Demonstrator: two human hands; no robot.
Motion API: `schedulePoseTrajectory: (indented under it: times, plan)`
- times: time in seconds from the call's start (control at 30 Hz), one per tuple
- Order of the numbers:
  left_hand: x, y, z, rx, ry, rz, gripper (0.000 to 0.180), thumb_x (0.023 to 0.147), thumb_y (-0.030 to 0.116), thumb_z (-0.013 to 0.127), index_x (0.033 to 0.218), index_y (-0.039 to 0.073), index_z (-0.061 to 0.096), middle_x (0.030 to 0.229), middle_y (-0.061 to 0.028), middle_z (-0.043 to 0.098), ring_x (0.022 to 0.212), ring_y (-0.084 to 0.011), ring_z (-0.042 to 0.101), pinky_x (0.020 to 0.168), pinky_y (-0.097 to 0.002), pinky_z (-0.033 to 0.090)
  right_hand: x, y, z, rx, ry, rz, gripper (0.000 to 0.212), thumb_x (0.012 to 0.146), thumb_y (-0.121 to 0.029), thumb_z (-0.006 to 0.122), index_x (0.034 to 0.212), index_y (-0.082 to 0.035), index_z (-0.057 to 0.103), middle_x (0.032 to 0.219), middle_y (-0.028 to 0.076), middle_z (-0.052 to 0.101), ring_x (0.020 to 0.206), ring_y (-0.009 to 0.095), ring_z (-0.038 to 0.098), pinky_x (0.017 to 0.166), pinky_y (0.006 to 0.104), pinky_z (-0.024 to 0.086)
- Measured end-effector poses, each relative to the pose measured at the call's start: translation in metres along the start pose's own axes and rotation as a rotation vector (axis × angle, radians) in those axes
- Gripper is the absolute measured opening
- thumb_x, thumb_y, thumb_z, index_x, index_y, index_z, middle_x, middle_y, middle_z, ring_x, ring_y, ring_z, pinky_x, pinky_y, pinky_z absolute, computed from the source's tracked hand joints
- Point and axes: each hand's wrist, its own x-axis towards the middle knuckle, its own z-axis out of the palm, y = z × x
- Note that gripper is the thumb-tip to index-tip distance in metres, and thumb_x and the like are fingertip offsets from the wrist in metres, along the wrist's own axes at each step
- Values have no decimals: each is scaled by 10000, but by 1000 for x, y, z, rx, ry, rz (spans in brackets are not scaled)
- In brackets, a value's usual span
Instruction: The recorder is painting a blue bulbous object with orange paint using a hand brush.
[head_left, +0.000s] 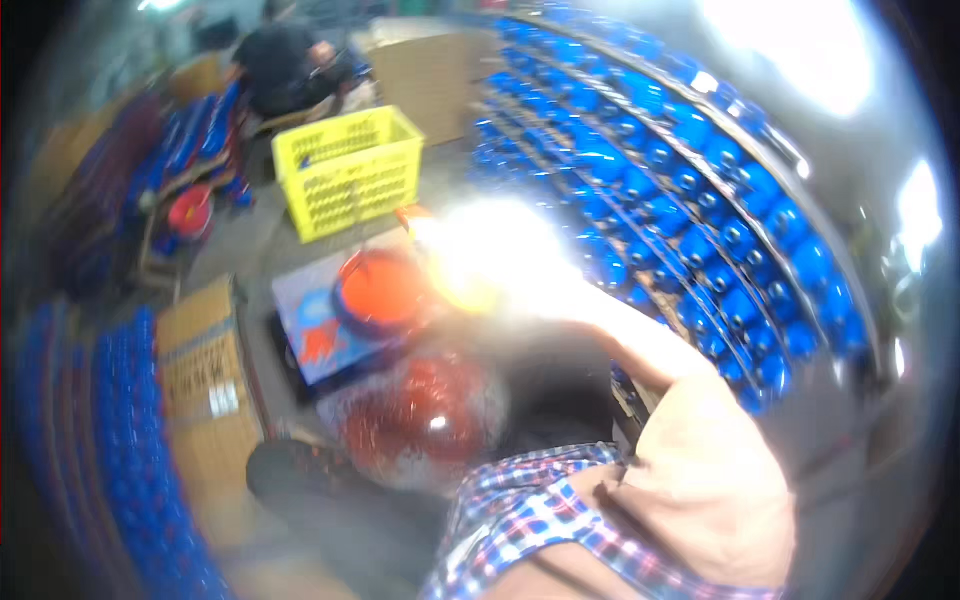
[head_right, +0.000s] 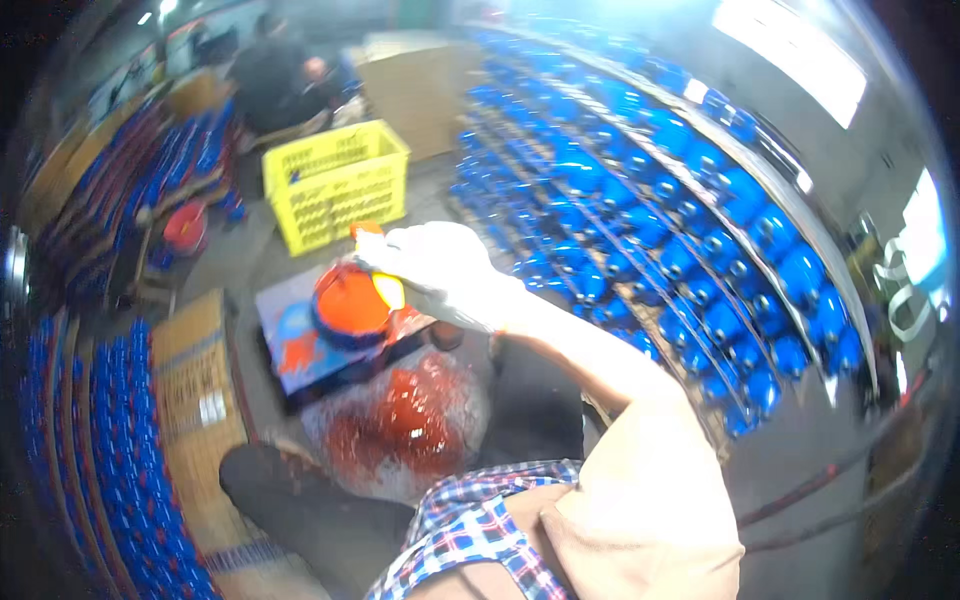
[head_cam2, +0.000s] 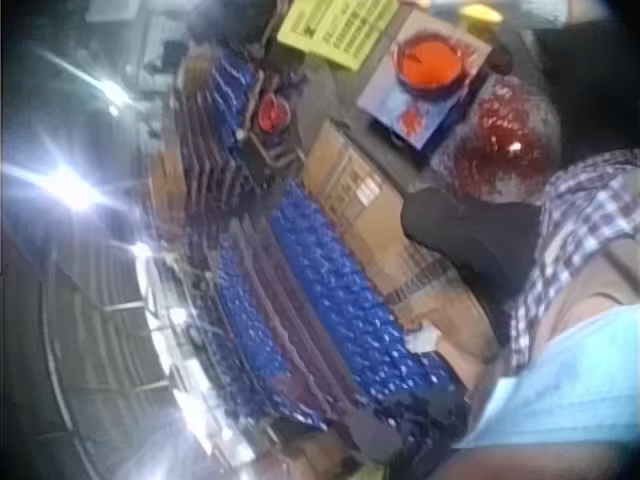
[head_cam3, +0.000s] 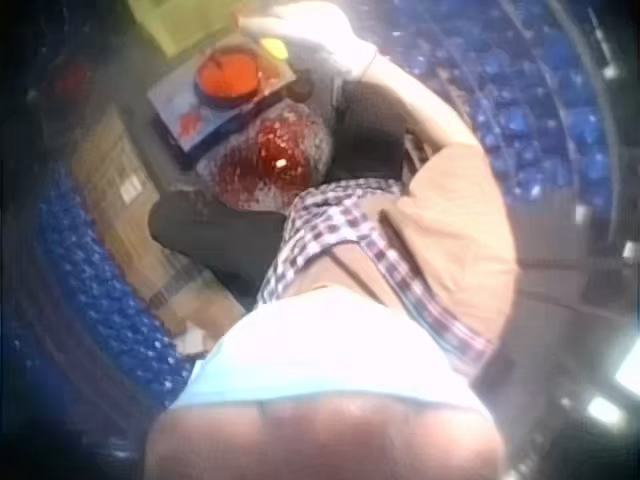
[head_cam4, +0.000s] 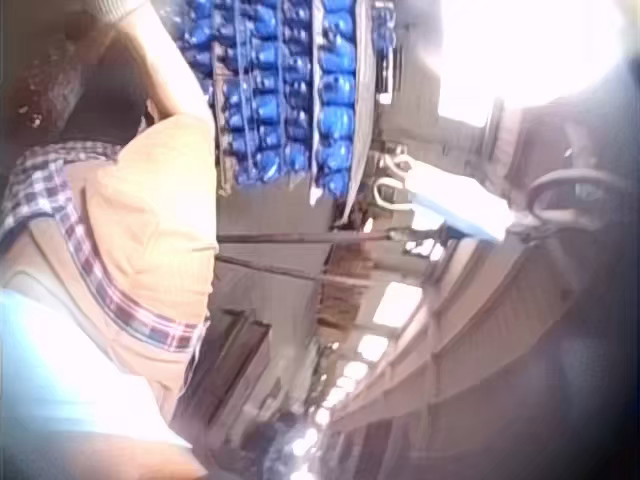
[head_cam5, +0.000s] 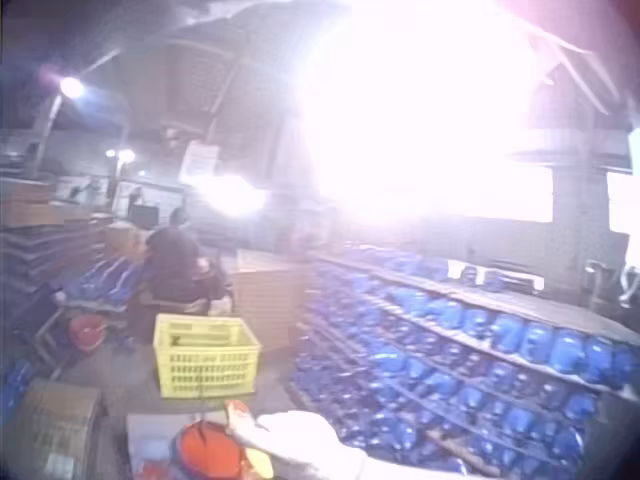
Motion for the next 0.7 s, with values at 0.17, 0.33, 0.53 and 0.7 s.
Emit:
schedulePoseTrajectory:
  times: [0.17, 0.33, 0.53, 0.7]
  plan:
    - [21, 90, 21, 39, -472, 57, 601, 813, 523, 526, 1221, 88, 600, 1201, -177, 556, 1122, -416, 472, 984, -562, 327, -38, 92, -97, -98, 289, 90, 189, 903, -288, 604, 927, -133, 710, 752, 41, 659, 650, 117, 593, 591, 297, 474]
    - [50, 175, -12, 63, -130, 403, 593, 825, 512, 530, 1150, 22, 606, 1140, -229, 549, 1052, -411, 509, 898, -562, 391, -51, 204, -218, -837, 260, 135, 253, 849, -217, 597, 1097, -196, 645, 840, 82, 685, 708, 231, 655, 650, 318, 523]
    - [69, 229, -22, -131, -370, 319, 484, 899, 365, 496, 1151, -44, 560, 1089, -171, 587, 970, -369, 559, 806, -504, 456, -117, 308, -367, -692, 72, 770, 261, 898, -256, 543, 1138, -189, 619, 919, 106, 683, 778, 288, 647, 695, 346, 512]
    - [89, 236, 23, 158, -396, 322, 369, 917, 325, 454, 1148, 78, 600, 1130, -130, 575, 1042, -316, 546, 875, -443, 438, -232, 413, -405, -945, -61, 782, 309, 932, -354, 475, 1148, -177, 608, 946, 186, 656, 822, 329, 630, 755, 403, 482]
